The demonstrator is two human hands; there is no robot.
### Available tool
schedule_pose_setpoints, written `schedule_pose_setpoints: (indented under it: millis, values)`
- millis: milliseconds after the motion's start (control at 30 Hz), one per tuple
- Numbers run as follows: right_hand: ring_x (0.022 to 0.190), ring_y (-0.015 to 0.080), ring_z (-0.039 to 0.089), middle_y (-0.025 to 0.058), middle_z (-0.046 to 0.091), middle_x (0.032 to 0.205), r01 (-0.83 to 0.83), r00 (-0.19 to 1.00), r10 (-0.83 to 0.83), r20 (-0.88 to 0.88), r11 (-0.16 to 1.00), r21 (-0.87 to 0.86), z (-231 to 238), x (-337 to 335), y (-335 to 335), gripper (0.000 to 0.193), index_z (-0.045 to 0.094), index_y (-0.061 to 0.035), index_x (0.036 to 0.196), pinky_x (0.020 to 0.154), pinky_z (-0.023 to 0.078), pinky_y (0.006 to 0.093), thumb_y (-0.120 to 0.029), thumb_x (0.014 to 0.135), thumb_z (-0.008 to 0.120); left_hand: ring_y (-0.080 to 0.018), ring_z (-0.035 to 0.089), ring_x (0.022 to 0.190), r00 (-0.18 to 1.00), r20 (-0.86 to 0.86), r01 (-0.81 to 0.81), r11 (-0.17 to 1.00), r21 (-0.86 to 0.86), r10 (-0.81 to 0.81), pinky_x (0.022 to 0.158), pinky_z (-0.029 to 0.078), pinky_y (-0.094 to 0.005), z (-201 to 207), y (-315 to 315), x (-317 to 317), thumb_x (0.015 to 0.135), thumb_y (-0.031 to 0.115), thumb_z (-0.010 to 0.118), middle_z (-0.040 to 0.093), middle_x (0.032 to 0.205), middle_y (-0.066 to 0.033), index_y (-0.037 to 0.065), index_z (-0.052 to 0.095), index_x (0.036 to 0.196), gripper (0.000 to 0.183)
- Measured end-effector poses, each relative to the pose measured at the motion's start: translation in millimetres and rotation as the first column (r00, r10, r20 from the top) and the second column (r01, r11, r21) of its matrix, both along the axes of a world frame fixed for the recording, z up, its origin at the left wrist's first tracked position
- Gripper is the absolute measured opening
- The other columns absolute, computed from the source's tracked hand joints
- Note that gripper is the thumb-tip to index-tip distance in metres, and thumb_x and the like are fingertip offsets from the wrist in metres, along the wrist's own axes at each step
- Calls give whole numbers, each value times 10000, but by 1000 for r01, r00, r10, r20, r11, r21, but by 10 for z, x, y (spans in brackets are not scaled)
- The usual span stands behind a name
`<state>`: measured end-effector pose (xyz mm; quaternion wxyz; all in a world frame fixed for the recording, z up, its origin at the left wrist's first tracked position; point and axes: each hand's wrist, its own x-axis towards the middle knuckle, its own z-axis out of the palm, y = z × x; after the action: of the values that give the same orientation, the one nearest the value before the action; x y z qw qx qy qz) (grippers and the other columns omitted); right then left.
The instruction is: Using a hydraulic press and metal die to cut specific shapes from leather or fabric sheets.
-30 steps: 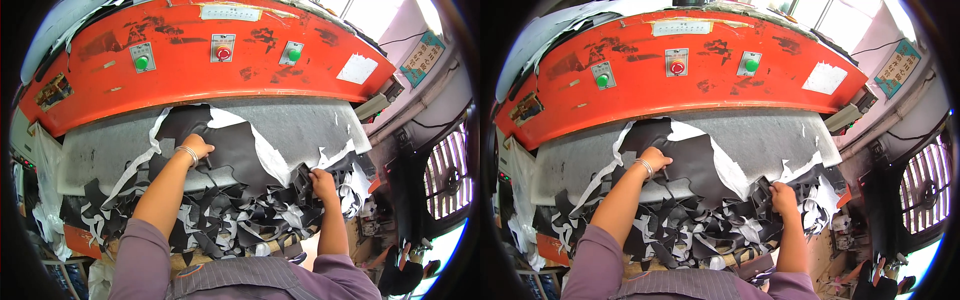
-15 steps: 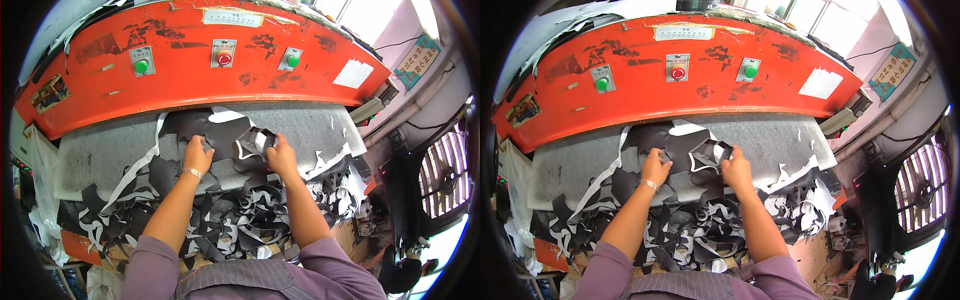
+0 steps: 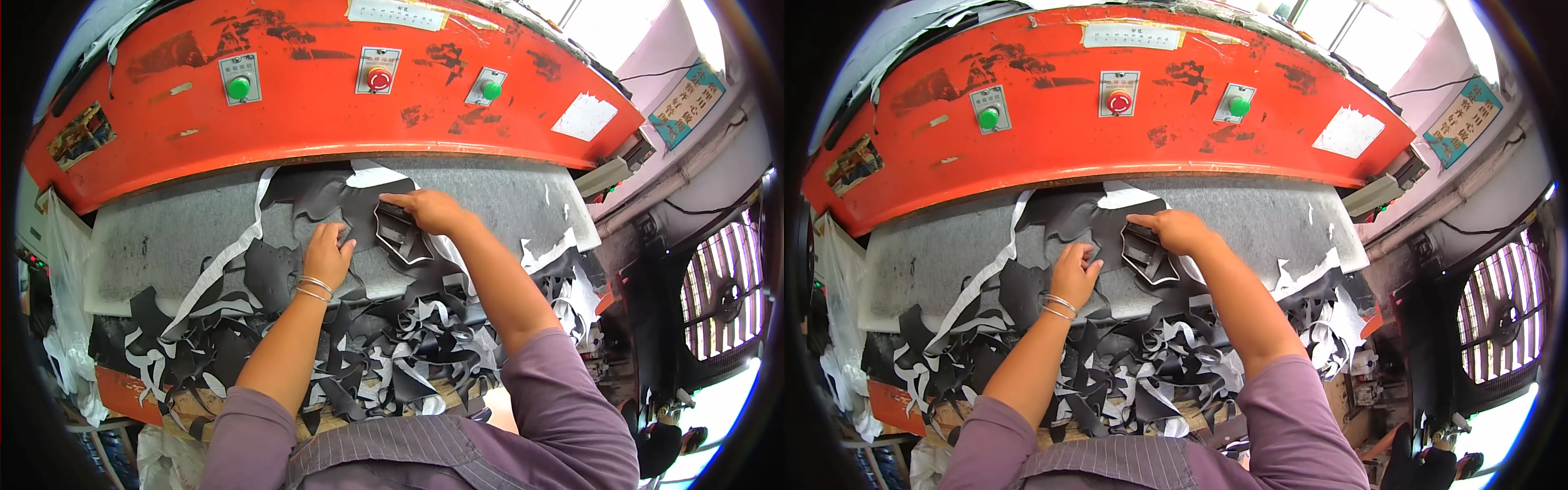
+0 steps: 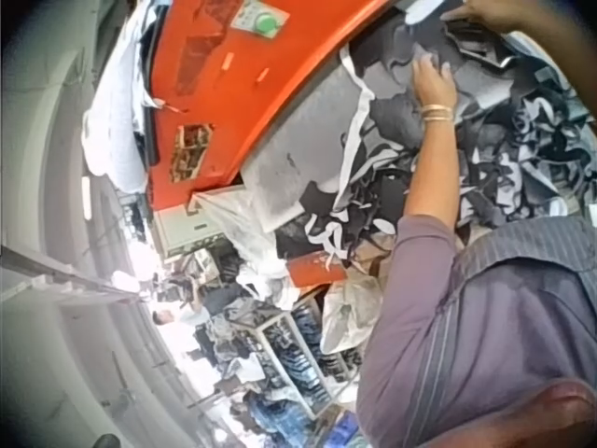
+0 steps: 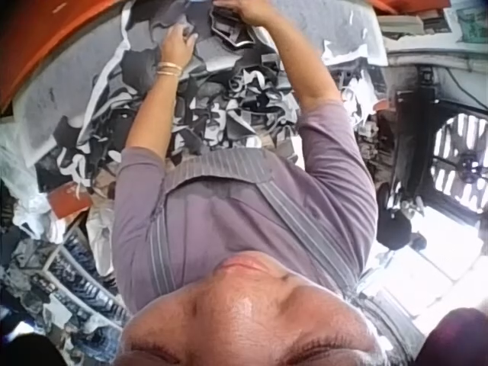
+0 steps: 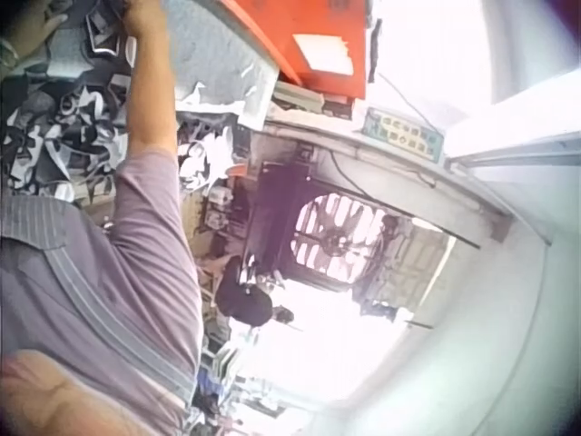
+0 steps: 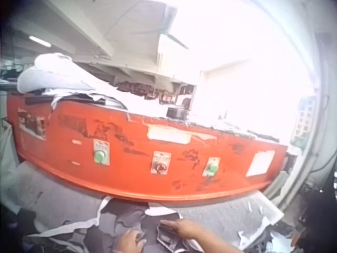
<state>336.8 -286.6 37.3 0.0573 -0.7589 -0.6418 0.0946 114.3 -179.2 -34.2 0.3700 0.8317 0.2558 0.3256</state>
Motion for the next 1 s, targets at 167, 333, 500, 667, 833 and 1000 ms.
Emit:
schedule_pose_setpoints:
  millis: [167, 333, 500, 667, 833, 1000]
  values:
    - [973, 345, 610, 159, 646, 1044, 117, 991, -108, -80, 986, 120, -139, 8, -152, 568, 470, -263, 1373, 820, 489, 424, -59, 851, 562, -263, 582, 742, 999, 33, 7, 1000, -6, -7, 679, 491, -351, 23, 16, 43, 758, 83, 710, 581, 928, -122, 36, 583, 1007, 284]
    - [1098, 333, 553, 146, 585, 1210, 46, 999, -27, -46, 875, 481, -117, -3, -448, 526, 467, -131, 1358, 912, 458, 410, -83, 849, 591, -267, 590, 755, 1000, 23, 10, 1000, 25, -11, 675, 489, -354, 25, 24, 40, 763, 70, 702, 587, 914, -125, 29, 586, 992, 261]
    - [1107, 299, 571, 87, 590, 1225, -630, 759, 495, 423, 721, 287, 119, -106, 212, 400, 634, -151, 1154, 910, 470, 375, -61, 769, 572, -262, 608, 748, 999, 29, 13, 999, 52, -14, 664, 496, -354, 49, -22, 116, 767, 52, 693, 602, 887, -131, 13, 591, 965, 226]
    - [954, 294, 626, 70, 654, 1003, -543, 758, 573, 312, 819, -186, 117, 23, 540, 205, 663, -133, 954, 808, 497, 408, -113, 767, 580, -257, 623, 740, 1000, 31, 7, 1000, -4, -6, 653, 505, -348, 70, -39, 89, 767, 43, 689, 615, 923, -137, 7, 593, 973, 230]
    - [888, 383, 615, 157, 644, 888, -124, 992, 124, 32, 992, 15, 165, 67, -18, 150, 632, -60, 904, 782, 491, 466, -151, 788, 602, -268, 624, 772, 995, 84, -53, 997, -60, 58, 702, 509, -357, 40, 56, -63, 772, 33, 658, 628, 941, -142, 14, 575, 1062, 302]
    - [863, 429, 599, 250, 629, 895, 436, 870, -414, -268, 900, 24, -137, -129, -601, 190, 621, 29, 849, 783, 475, 483, -153, 814, 582, -301, 580, 982, 999, -2, 41, 999, -7, -41, 883, 454, -406, 74, 25, -71, 778, 46, 627, 650, 1021, -111, 37, 546, 1142, 373]
